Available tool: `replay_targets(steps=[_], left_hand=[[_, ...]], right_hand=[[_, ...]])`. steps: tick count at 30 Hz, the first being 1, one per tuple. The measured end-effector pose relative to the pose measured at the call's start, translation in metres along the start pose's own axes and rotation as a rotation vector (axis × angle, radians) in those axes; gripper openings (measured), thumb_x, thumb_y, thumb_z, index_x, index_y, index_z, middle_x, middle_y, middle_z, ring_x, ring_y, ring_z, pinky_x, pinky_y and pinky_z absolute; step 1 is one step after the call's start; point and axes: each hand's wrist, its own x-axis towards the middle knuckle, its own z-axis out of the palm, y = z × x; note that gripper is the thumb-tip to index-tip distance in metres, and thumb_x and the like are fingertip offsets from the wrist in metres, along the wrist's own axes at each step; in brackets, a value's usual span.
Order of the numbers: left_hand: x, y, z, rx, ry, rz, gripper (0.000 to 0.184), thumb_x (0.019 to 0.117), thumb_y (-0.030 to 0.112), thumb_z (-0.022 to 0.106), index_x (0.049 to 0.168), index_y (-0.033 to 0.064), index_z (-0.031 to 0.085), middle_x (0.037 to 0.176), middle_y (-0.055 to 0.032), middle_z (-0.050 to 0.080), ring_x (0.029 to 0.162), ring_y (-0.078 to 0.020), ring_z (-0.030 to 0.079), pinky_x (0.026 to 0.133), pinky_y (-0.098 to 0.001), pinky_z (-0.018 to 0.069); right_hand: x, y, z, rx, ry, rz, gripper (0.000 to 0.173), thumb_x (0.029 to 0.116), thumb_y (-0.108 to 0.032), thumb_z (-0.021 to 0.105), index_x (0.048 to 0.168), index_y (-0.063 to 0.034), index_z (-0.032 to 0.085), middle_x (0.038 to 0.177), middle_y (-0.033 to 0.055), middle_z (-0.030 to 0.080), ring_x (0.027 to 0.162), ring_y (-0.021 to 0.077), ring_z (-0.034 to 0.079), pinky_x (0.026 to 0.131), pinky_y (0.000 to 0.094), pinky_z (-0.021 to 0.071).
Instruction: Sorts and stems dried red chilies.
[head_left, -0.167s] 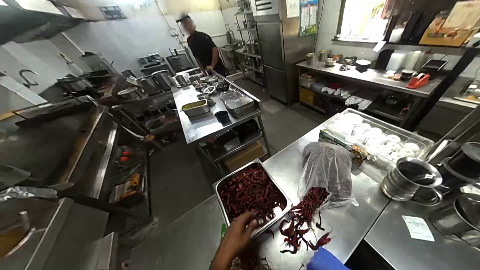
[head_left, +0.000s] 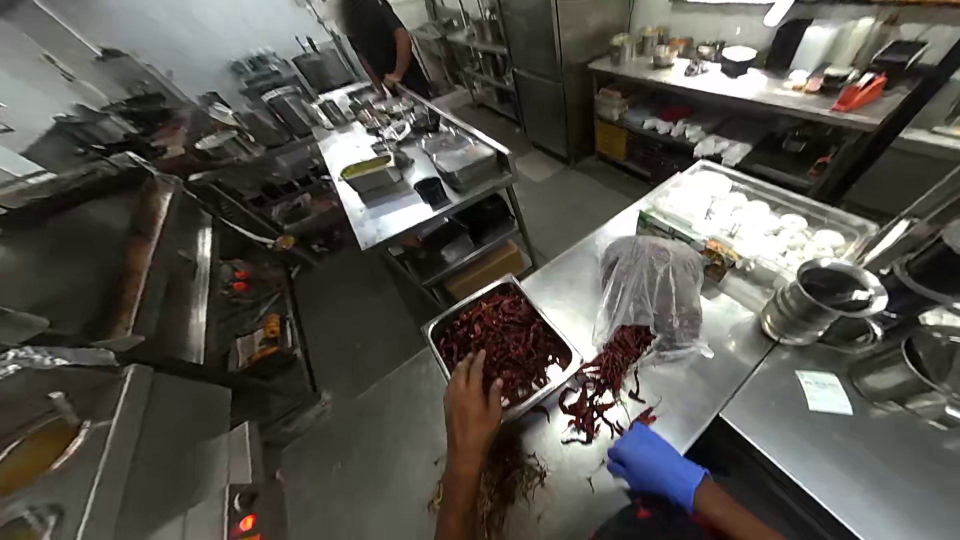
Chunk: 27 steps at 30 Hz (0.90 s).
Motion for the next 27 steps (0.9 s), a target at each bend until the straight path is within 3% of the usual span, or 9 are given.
replay_targets(steps=[4,7,9,12,16,19,22,27], left_hand=[[-0.036,0.021,0.026,-0.201,0.010,-0.020,0.031,0.1027,0.024,0.059,0.126,0.0077,0.069,0.124,-0.0103,0.070,0.112,-0.0240,0.068,0.098,-0.0495,0.0560],[-0.075,0.024,0.049,-0.193,-0.085,0.022,0.026,0.1021,0.024,0.058,0.113,0.0102,0.076,0.106,-0.0055,0.076,0.097,-0.0186,0.073,0.090,-0.0456,0.0596],[-0.092,0.022,0.059,-0.179,-0.211,-0.020,0.026,0.1015,0.025,0.058,0.112,0.0104,0.077,0.100,-0.0045,0.076,0.090,-0.0170,0.074,0.087,-0.0439,0.0605],[-0.105,0.019,0.070,-0.159,-0.412,-0.126,0.031,0.1019,0.026,0.059,0.126,0.0102,0.071,0.107,-0.0059,0.076,0.094,-0.0185,0.073,0.089,-0.0426,0.0601],[-0.099,0.016,0.080,-0.018,-0.469,-0.138,0.041,0.1020,0.023,0.057,0.141,0.0121,0.061,0.120,-0.0107,0.072,0.102,-0.0273,0.071,0.095,-0.0504,0.0560],[-0.077,0.014,0.086,0.118,-0.488,-0.182,0.047,0.1018,0.019,0.056,0.149,0.0186,0.055,0.122,-0.0160,0.070,0.109,-0.0347,0.069,0.098,-0.0566,0.0527],[-0.059,0.020,0.091,0.234,-0.572,-0.221,0.043,0.1040,0.024,0.054,0.147,0.0233,0.057,0.130,-0.0154,0.068,0.115,-0.0358,0.067,0.097,-0.0568,0.0534],[-0.050,0.041,0.092,0.373,-0.608,-0.234,0.032,0.1028,0.028,0.056,0.127,0.0130,0.071,0.128,-0.0164,0.067,0.113,-0.0354,0.067,0.094,-0.0555,0.0550]], right_hand=[[0.012,-0.008,-0.024,0.040,-0.063,0.074,0.043,0.1064,-0.037,0.041,0.090,-0.0069,0.066,0.084,0.0142,0.068,0.088,0.0353,0.068,0.085,0.0579,0.0499],[0.012,-0.010,-0.023,0.056,-0.098,0.070,0.043,0.1066,-0.040,0.041,0.094,-0.0077,0.066,0.087,0.0137,0.068,0.089,0.0346,0.067,0.083,0.0567,0.0501],[0.011,-0.010,-0.020,0.071,-0.094,0.063,0.043,0.1063,-0.042,0.042,0.097,-0.0089,0.068,0.089,0.0125,0.069,0.091,0.0330,0.068,0.085,0.0557,0.0507],[0.011,-0.011,-0.017,0.080,-0.019,0.061,0.041,0.1063,-0.040,0.042,0.097,-0.0112,0.070,0.089,0.0093,0.070,0.089,0.0291,0.068,0.083,0.0528,0.0507],[0.014,-0.016,-0.025,0.052,0.090,0.074,0.038,0.1069,-0.040,0.042,0.107,-0.0173,0.073,0.091,0.0028,0.071,0.089,0.0231,0.067,0.084,0.0463,0.0521],[0.014,-0.017,-0.031,0.049,0.154,0.077,0.037,0.1068,-0.038,0.044,0.107,-0.0179,0.075,0.091,0.0014,0.071,0.089,0.0211,0.067,0.084,0.0440,0.0516],[0.012,-0.015,-0.033,0.041,0.175,0.085,0.038,0.1068,-0.038,0.044,0.104,-0.0169,0.075,0.090,0.0014,0.071,0.088,0.0208,0.067,0.083,0.0438,0.0515],[0.004,-0.011,-0.033,0.059,0.215,0.117,0.035,0.1059,-0.036,0.047,0.101,-0.0163,0.075,0.088,0.0014,0.070,0.087,0.0204,0.067,0.083,0.0442,0.0526]])
